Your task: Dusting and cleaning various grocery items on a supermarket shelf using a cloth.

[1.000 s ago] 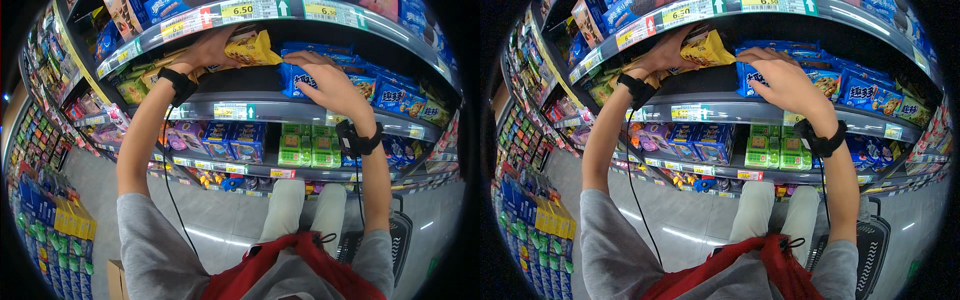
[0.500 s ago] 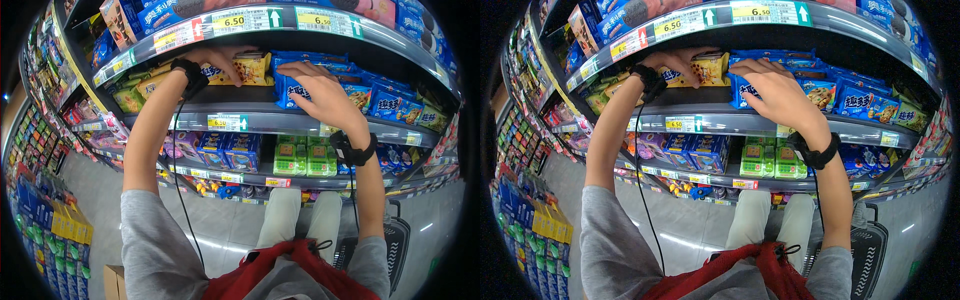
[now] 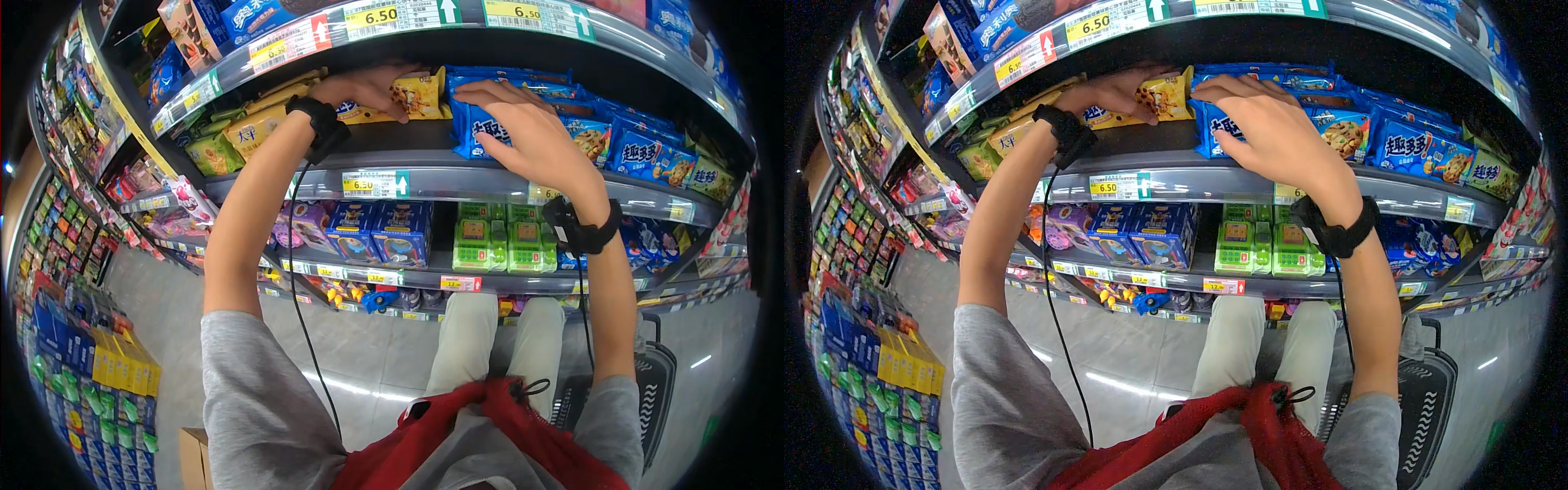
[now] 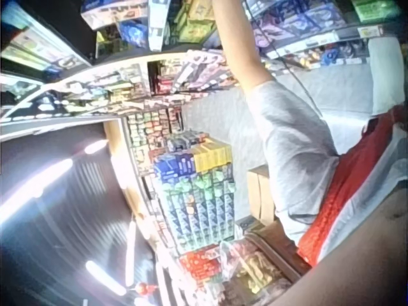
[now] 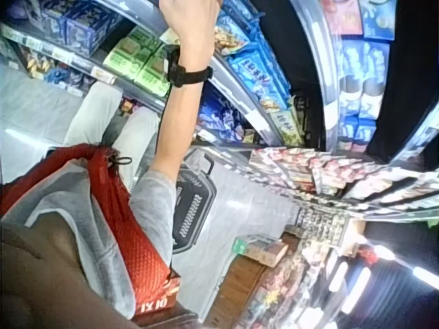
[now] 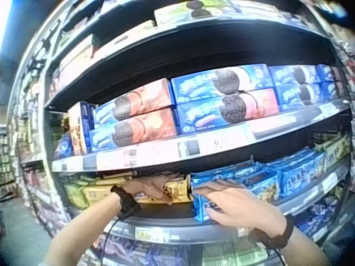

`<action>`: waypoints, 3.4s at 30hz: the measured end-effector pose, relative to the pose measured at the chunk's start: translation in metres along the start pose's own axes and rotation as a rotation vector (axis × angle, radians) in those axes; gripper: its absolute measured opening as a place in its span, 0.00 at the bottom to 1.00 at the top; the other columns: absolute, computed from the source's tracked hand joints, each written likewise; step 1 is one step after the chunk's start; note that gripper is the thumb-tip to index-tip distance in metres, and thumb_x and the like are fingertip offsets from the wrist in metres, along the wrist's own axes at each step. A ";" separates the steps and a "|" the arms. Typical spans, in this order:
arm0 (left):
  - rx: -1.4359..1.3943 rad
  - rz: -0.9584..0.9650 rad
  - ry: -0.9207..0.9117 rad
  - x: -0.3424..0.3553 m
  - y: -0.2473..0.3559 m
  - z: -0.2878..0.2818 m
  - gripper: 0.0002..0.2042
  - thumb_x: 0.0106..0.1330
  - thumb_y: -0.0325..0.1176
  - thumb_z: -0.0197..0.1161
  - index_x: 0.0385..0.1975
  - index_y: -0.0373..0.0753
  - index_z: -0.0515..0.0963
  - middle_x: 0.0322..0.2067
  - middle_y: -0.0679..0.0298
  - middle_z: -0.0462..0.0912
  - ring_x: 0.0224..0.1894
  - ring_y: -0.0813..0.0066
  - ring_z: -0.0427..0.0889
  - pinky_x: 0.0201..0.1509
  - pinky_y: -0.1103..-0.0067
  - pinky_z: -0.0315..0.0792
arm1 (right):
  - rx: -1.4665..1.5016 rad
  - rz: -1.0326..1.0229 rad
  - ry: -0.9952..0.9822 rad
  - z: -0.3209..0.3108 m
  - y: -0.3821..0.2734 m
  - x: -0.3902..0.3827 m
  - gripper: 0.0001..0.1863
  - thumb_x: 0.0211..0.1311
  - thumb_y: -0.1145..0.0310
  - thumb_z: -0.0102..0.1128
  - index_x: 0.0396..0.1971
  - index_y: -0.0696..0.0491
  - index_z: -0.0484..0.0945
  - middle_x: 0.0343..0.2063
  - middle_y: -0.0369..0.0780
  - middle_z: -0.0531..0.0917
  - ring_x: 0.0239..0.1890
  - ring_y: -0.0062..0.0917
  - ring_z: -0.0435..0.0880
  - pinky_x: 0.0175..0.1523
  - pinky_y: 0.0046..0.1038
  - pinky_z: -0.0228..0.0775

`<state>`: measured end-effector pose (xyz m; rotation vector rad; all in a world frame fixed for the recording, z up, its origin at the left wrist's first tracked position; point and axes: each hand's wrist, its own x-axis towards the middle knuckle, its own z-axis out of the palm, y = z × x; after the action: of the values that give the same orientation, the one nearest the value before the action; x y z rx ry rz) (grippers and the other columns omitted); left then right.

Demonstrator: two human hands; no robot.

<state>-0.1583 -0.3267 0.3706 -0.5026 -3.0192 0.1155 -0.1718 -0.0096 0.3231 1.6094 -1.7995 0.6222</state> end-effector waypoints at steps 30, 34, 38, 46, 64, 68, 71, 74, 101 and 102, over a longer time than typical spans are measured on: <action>0.191 -0.352 0.764 -0.161 0.114 0.062 0.24 0.72 0.39 0.62 0.64 0.35 0.70 0.59 0.52 0.76 0.59 0.57 0.78 0.60 0.63 0.79 | 0.113 2.285 -0.925 -0.209 -0.166 -0.736 0.48 0.40 0.44 0.75 0.61 0.56 0.74 0.58 0.46 0.79 0.60 0.38 0.78 0.62 0.36 0.72; 0.467 -0.284 0.830 -0.158 0.179 0.106 0.18 0.72 0.33 0.62 0.58 0.33 0.74 0.54 0.54 0.79 0.54 0.59 0.81 0.57 0.65 0.78 | 0.256 2.404 -0.716 -0.160 -0.194 -0.860 0.64 0.32 0.39 0.78 0.71 0.55 0.61 0.67 0.50 0.69 0.71 0.39 0.66 0.73 0.35 0.58; 0.351 -0.236 0.649 -0.163 0.221 0.149 0.15 0.72 0.31 0.60 0.55 0.33 0.76 0.52 0.55 0.80 0.51 0.59 0.81 0.52 0.67 0.74 | 0.110 2.234 -0.820 -0.132 -0.208 -0.934 0.60 0.27 0.44 0.82 0.64 0.59 0.68 0.60 0.53 0.75 0.66 0.42 0.71 0.69 0.34 0.63; 0.222 -0.024 0.469 -0.142 0.264 0.204 0.10 0.71 0.24 0.56 0.48 0.30 0.78 0.44 0.53 0.82 0.44 0.55 0.80 0.46 0.63 0.72 | 0.274 2.081 -0.931 -0.128 -0.197 -0.929 0.56 0.21 0.58 0.87 0.60 0.57 0.71 0.54 0.48 0.80 0.61 0.36 0.76 0.61 0.34 0.71; -0.077 -0.025 0.356 -0.128 0.302 0.260 0.05 0.65 0.19 0.56 0.34 0.30 0.79 0.32 0.56 0.82 0.33 0.59 0.82 0.37 0.69 0.75 | 0.993 2.295 -0.321 -0.134 -0.227 -0.905 0.46 0.36 0.75 0.82 0.62 0.58 0.69 0.52 0.43 0.82 0.56 0.32 0.79 0.61 0.32 0.71; -0.201 -0.130 0.333 -0.122 0.304 0.273 0.06 0.64 0.18 0.56 0.35 0.32 0.80 0.33 0.56 0.83 0.33 0.59 0.82 0.37 0.70 0.75 | 0.719 2.136 -0.247 -0.139 -0.228 -0.897 0.56 0.36 0.74 0.82 0.67 0.53 0.55 0.48 0.41 0.82 0.53 0.29 0.78 0.59 0.30 0.71; -0.229 -0.089 0.352 -0.107 0.308 0.282 0.07 0.63 0.17 0.57 0.36 0.32 0.80 0.33 0.55 0.83 0.34 0.59 0.82 0.38 0.70 0.75 | 0.489 2.047 -0.555 -0.185 -0.191 -0.825 0.58 0.32 0.65 0.84 0.65 0.56 0.55 0.52 0.47 0.76 0.57 0.37 0.74 0.62 0.34 0.68; -0.290 -0.037 0.363 -0.103 0.302 0.264 0.09 0.57 0.16 0.58 0.36 0.32 0.80 0.34 0.55 0.83 0.35 0.58 0.83 0.41 0.72 0.76 | 0.105 1.723 -0.627 -0.218 -0.160 -0.729 0.59 0.29 0.67 0.83 0.66 0.59 0.57 0.59 0.53 0.73 0.62 0.48 0.73 0.63 0.36 0.69; 0.348 -0.181 0.792 -0.171 0.152 -0.002 0.45 0.43 0.22 0.74 0.67 0.53 0.65 0.61 0.58 0.73 0.60 0.54 0.74 0.58 0.64 0.67 | 0.326 0.156 0.418 0.009 -0.085 0.028 0.56 0.34 0.59 0.82 0.66 0.55 0.59 0.56 0.50 0.72 0.55 0.45 0.77 0.59 0.40 0.71; 0.357 -0.180 0.793 -0.170 0.141 -0.004 0.45 0.43 0.22 0.74 0.67 0.53 0.65 0.61 0.58 0.73 0.60 0.54 0.74 0.58 0.64 0.67 | 0.266 0.167 0.400 0.018 -0.082 0.036 0.57 0.34 0.56 0.82 0.66 0.57 0.59 0.56 0.51 0.72 0.55 0.45 0.77 0.59 0.42 0.71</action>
<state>0.0474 -0.2485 0.3515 -0.1734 -2.1862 0.3409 -0.0954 -0.0586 0.3319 1.3794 -1.6074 1.2116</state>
